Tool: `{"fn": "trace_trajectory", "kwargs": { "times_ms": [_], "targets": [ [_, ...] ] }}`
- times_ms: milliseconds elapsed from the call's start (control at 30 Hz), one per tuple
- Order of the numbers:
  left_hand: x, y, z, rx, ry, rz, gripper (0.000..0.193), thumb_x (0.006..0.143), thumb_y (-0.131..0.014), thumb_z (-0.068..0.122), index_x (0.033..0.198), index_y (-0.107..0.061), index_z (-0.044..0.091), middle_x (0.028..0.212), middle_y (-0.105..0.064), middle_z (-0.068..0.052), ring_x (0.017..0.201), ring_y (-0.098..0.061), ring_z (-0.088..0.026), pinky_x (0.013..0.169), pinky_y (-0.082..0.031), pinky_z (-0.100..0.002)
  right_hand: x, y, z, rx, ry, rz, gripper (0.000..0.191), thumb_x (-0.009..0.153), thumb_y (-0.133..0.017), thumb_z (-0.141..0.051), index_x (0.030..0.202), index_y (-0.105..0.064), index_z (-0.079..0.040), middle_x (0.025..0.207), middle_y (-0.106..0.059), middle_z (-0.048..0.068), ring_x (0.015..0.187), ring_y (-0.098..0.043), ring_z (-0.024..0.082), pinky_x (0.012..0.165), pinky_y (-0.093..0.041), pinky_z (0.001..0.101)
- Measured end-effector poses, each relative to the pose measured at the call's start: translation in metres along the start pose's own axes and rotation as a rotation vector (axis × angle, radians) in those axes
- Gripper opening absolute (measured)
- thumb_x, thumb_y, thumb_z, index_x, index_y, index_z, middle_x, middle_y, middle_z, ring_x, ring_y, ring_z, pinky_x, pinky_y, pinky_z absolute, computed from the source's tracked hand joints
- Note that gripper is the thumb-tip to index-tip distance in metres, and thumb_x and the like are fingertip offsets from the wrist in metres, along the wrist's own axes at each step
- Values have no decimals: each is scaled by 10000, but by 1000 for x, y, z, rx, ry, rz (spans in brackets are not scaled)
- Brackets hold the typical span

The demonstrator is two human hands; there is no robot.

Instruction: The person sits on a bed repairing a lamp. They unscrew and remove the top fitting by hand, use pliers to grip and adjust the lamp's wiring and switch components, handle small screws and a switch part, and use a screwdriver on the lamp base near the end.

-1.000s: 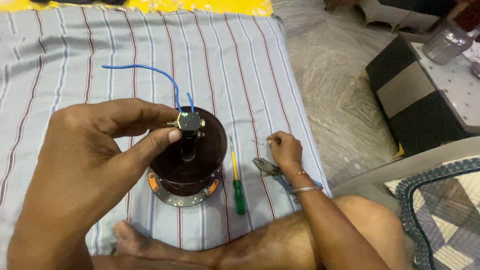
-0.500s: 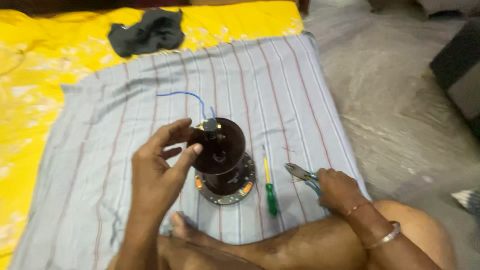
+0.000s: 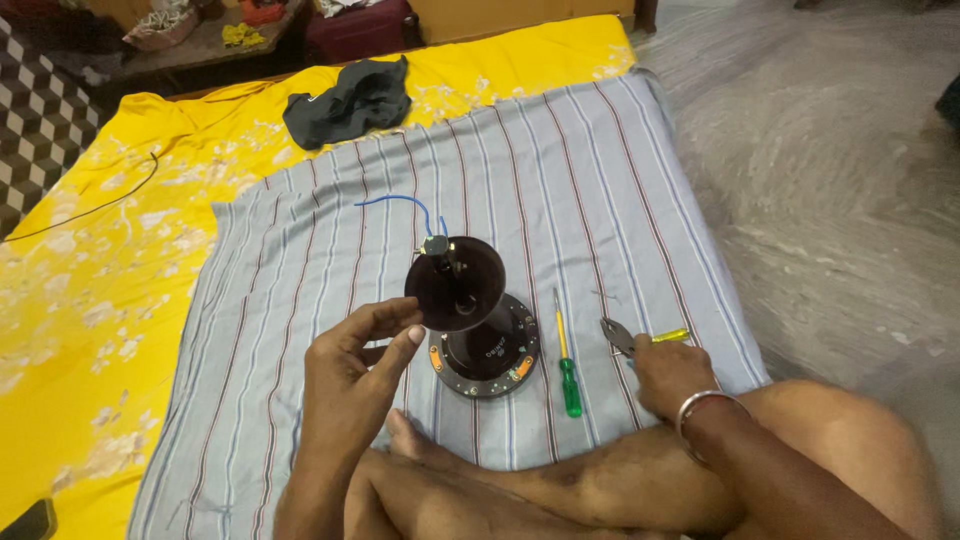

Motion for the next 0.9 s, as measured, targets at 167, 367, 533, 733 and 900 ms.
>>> {"fn": "trace_trajectory", "kwargs": {
  "times_ms": [167, 367, 533, 733, 900],
  "targets": [
    [-15, -19, 0, 1, 25, -85, 308, 858, -742, 121, 1145, -752, 10, 999, -822, -116, 915, -781, -155, 775, -634, -301, -9, 11, -7, -21, -53, -76, 400, 805, -651, -145, 1188, -558, -75, 1042, -730, 156, 1045, -698, 330, 900, -547, 498],
    [-29, -8, -7, 31, 25, -137, 304, 854, -747, 140, 1138, -760, 33, 994, -831, -64, 895, -776, -140, 713, -601, -309, -9, 35, -11, 215, -123, 50, 278, 909, -620, -271, 1096, -685, -76, 1057, -722, 171, 1014, -682, 356, 855, -518, 472],
    [-46, 15, -18, -82, 59, -140, 285, 870, -734, 121, 1143, -759, 45, 990, -826, -57, 941, -776, -113, 794, -620, -274, -18, 60, -21, 942, 38, -82, 427, 811, -725, -212, 1210, -739, -61, 809, -622, 87, 680, -548, 186, 618, -465, 349],
    [-58, 38, -22, -133, 0, -147, 291, 900, -733, 97, 1184, -738, 35, 1038, -805, -55, 946, -726, -113, 793, -568, -260, -83, 42, -48, 1592, -13, -511, 485, 772, -746, -99, 1232, -637, 11, 776, -601, 65, 672, -588, 170, 568, -468, 309],
    [-64, 44, -18, -235, -78, -137, 293, 925, -727, 77, 1213, -726, 25, 1072, -793, -67, 1000, -740, -108, 849, -594, -253, -100, 29, -59, 1769, -19, -539, 597, 780, -704, -70, 1345, -534, 23, 885, -615, 60, 788, -641, 156, 657, -547, 265]
  ]
}}
Point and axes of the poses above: each hand's wrist, its own x-axis towards the middle knuckle, its own y-axis out of the back of the hand, z = x × y, the point moved 3 cm from there along x, towards the middle knuckle
